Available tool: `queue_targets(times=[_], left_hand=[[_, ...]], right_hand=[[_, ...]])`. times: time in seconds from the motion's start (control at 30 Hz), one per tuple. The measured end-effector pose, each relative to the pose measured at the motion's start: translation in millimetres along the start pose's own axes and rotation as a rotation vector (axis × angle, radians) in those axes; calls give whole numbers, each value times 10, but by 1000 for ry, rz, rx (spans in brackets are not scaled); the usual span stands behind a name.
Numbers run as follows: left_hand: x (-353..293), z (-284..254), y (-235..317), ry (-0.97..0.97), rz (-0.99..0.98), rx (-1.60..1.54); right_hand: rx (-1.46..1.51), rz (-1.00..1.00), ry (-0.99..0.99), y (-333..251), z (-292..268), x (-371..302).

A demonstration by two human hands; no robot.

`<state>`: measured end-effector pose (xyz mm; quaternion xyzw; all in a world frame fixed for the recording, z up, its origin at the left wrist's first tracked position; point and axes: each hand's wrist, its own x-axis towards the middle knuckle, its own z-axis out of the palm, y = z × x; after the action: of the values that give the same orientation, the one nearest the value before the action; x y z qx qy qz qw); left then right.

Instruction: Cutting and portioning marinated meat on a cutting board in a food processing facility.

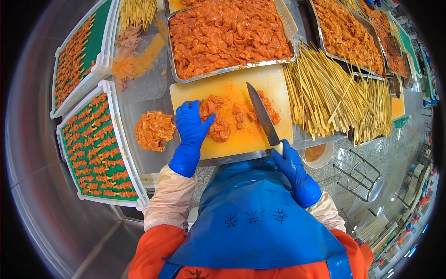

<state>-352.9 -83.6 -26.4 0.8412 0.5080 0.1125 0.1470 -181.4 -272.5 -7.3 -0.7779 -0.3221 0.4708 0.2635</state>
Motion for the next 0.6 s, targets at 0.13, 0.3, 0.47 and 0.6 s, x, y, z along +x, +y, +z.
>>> queue_targets(times=[0.13, 0.3, 0.47, 0.6], left_hand=[[41, 129, 70, -147, -66, -79], [162, 183, -147, -178, -100, -200], [115, 123, -316, -261, -236, -749], [143, 204, -304, 14, -112, -560]], right_hand=[[2, 13, 2, -33, 14, 3], [7, -62, 22, 84, 44, 27], [100, -32, 32, 137, 25, 22], [98, -33, 43, 117, 21, 27]])
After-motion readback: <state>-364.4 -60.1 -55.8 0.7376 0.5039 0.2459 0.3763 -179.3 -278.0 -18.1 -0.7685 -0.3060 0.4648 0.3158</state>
